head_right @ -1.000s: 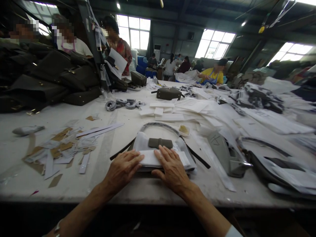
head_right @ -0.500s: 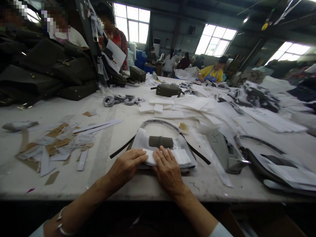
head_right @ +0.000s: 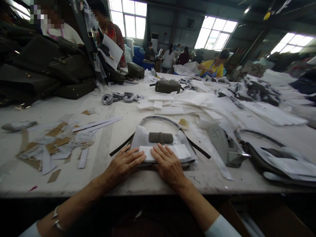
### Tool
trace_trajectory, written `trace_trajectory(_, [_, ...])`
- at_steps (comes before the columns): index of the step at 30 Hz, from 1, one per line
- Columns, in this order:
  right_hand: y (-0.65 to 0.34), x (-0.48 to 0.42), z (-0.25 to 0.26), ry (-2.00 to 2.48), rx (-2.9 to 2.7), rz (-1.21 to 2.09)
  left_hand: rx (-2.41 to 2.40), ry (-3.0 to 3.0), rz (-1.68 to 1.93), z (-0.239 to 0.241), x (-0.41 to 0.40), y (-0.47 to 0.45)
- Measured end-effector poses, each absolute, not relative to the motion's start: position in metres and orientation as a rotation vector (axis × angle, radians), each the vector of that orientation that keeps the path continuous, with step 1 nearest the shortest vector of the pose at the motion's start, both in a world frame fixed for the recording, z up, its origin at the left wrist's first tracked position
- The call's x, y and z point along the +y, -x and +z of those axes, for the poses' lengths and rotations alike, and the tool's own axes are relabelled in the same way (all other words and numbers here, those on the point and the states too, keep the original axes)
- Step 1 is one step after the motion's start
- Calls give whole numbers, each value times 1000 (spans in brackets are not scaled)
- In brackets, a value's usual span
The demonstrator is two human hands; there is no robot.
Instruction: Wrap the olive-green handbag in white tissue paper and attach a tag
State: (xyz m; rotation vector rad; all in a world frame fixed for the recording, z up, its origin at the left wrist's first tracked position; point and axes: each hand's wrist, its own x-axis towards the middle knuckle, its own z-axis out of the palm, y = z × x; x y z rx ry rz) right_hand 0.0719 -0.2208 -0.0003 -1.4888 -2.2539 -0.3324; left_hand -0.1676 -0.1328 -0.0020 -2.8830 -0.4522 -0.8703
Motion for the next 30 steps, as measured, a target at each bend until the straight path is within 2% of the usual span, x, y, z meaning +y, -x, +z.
trace_trajectory(10, [-62,-220,5,1565,-2202,-347,-535,2821,-1186,-15,-126,155])
trace_trajectory(22, [-51,-223,-10,1577,-2048,-455,-471,2512,-634,6,-151,160])
trace_trajectory(30, [-40,-226,-2,1657,-2085,-392,-303,2567,-588,13,-129,157])
